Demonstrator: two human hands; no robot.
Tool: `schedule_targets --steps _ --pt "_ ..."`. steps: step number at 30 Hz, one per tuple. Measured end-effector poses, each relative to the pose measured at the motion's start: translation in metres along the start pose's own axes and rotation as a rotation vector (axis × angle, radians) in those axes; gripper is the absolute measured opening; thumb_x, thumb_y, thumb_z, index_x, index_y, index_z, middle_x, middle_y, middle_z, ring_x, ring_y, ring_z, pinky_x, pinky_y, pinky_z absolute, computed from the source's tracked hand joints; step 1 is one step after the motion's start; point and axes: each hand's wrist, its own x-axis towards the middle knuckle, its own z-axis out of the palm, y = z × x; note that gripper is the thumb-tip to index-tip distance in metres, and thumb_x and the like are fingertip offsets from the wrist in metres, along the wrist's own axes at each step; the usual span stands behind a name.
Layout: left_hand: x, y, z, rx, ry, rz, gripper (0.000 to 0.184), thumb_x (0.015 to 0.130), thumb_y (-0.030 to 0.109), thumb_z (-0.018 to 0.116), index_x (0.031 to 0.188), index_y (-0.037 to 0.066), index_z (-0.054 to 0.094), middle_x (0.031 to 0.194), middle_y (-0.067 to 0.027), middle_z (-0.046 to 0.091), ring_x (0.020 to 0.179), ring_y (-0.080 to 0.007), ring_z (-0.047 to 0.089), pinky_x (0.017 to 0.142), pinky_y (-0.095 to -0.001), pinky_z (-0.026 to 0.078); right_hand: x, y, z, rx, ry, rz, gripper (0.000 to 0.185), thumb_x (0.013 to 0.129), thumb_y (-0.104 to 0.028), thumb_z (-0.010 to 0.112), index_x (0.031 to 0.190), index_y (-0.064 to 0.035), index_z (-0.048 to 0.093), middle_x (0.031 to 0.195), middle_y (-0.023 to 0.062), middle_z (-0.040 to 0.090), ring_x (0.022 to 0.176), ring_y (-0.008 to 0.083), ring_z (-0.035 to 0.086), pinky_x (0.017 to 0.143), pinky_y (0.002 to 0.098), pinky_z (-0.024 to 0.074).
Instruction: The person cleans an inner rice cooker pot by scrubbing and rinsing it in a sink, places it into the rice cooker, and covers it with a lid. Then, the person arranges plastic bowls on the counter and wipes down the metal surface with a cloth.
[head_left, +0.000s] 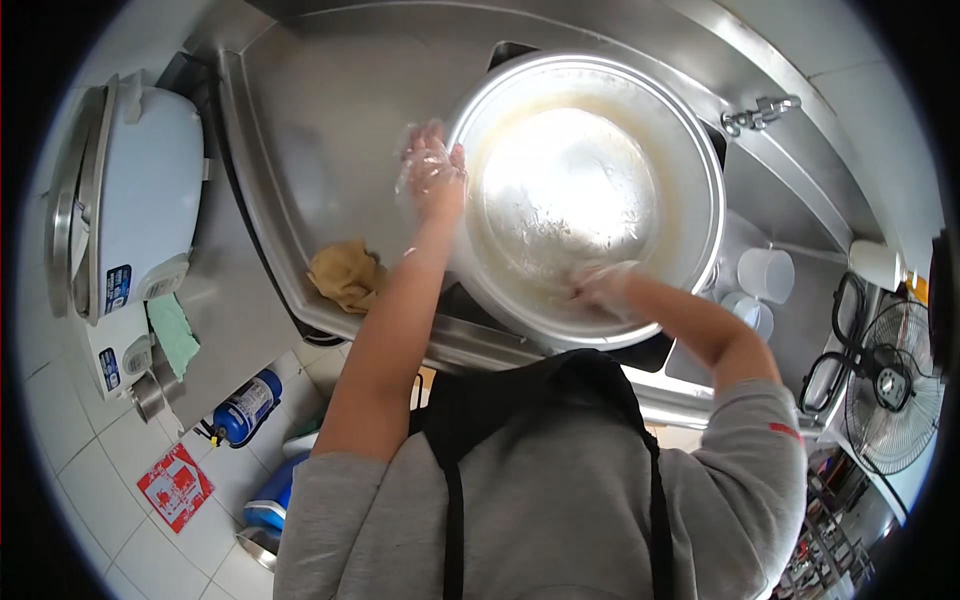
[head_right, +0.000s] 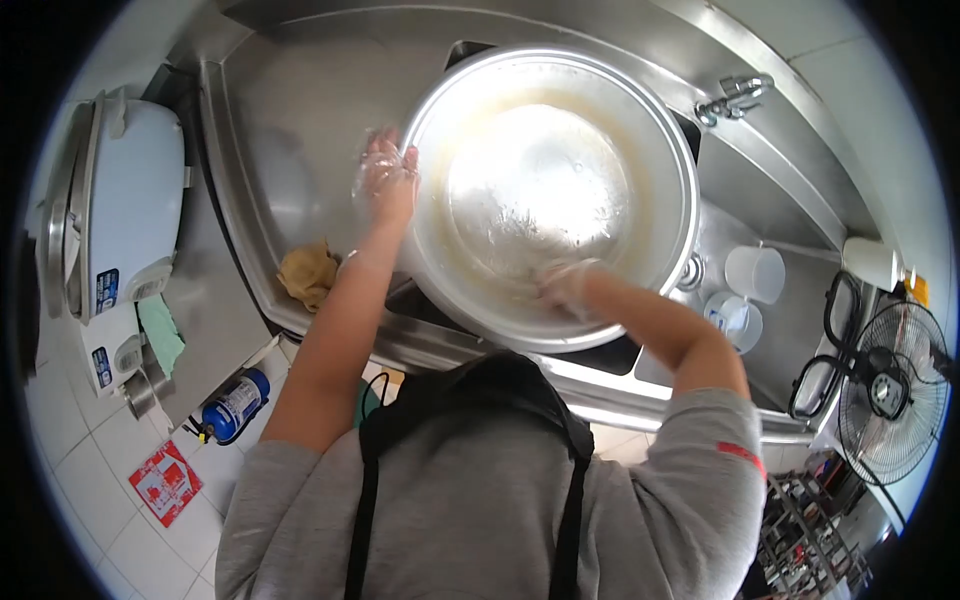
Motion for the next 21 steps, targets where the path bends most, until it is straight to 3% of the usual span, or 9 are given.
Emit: schedule_targets --steps 4,7,9,11,14,15,17,18,21 --pt "-0.002 0.002 0.001 -0.075 -0.017 -0.047 0.049 0.090 0.032 0.040 0.131 0.006 0.034 0.136 -0.0100 0.035 0.130 -0.0258 0.024 0.108 -0.0405 0.017 -0.023 0.041 0.005 -0.203 -0.038 0.258 0.025 0.082 -0.022 0.048 0.095 -0.0081 0.064 0.096 0.0110 0.060 0.092 0.0244 0.056 0.084 0.0361 0.0421" --pt "0.002 0.002 -0.001 -0.025 -0.028 -0.043 0.051 0.090 0.034 0.039 0.133 0.007 0.033 0.137 -0.0093 0.033 0.130 -0.0257 0.024 0.109 -0.0404 0.015 0.090 0.028 0.051 -0.148 -0.181 -0.043 0.038 0.084 -0.037 0.043 0.097 -0.0077 0.065 0.099 0.0135 0.061 0.090 0.0262 0.056 0.081 0.0360 0.0433" --pt "0.004 -0.009 0.009 0.068 -0.005 0.033 0.052 0.090 0.036 0.038 0.133 0.008 0.032 0.138 -0.0089 0.032 0.130 -0.0256 0.024 0.109 -0.0403 0.014 0.138 -0.017 0.043 0.280 0.210 -0.171 0.050 0.085 -0.051 0.045 0.096 -0.0057 0.063 0.094 0.0149 0.060 0.089 0.0237 0.056 0.079 0.0348 0.0434" --pt "-0.004 -0.005 0.004 0.009 0.004 0.030 0.052 0.090 0.036 0.038 0.134 0.009 0.031 0.139 -0.0079 0.032 0.130 -0.0249 0.023 0.109 -0.0403 0.013 0.159 -0.049 0.003 1.195 0.169 -0.252 0.027 0.082 -0.031 0.059 0.097 -0.0080 0.061 0.096 0.0101 0.059 0.090 0.0161 0.055 0.081 0.0308 0.0435" --pt "-0.001 -0.007 0.004 -0.025 -0.024 -0.025 0.052 0.090 0.037 0.037 0.134 0.010 0.031 0.139 -0.0065 0.032 0.131 -0.0235 0.023 0.110 -0.0403 0.012 0.114 -0.065 -0.007 1.192 0.225 -0.481 0.027 0.081 -0.030 0.062 0.094 -0.0071 0.059 0.094 0.0097 0.057 0.085 0.0158 0.054 0.079 0.0301 0.0440" --pt "0.000 -0.004 0.007 -0.039 -0.046 -0.053 0.052 0.090 0.037 0.037 0.135 0.010 0.031 0.139 -0.0061 0.032 0.131 -0.0230 0.023 0.110 -0.0403 0.012 0.098 -0.046 0.009 1.457 -0.057 -0.641 0.027 0.080 -0.028 0.061 0.095 -0.0054 0.056 0.094 0.0073 0.057 0.086 0.0152 0.054 0.080 0.0296 0.0436" --pt "0.001 0.001 0.004 0.031 -0.047 -0.065 0.052 0.090 0.037 0.037 0.134 0.010 0.031 0.139 -0.0055 0.032 0.131 -0.0224 0.023 0.109 -0.0402 0.013 0.070 -0.016 0.008 0.111 -0.242 -0.274 0.031 0.077 -0.024 0.061 0.100 -0.0039 0.056 0.096 0.0069 0.057 0.092 0.0172 0.054 0.082 0.0308 0.0441" --pt "0.001 0.002 0.003 0.064 -0.047 -0.074 0.052 0.090 0.037 0.037 0.134 0.011 0.031 0.139 -0.0052 0.032 0.131 -0.0221 0.024 0.109 -0.0402 0.013 0.046 0.052 0.026 -0.095 0.041 -0.636 0.027 0.073 -0.021 0.061 0.094 -0.0047 0.060 0.096 0.0091 0.059 0.094 0.0217 0.055 0.083 0.0324 0.0442" --pt "0.001 -0.004 0.010 0.007 0.068 0.008 0.050 0.088 0.035 0.044 0.130 0.010 0.038 0.133 -0.0134 0.037 0.126 -0.0290 0.030 0.104 -0.0412 0.024 -0.006 0.092 -0.007 -0.802 -0.010 -0.010 0.020 0.066 -0.016 0.061 0.082 -0.0044 0.065 0.090 0.0135 0.061 0.095 0.0266 0.056 0.081 0.0344 0.0452"
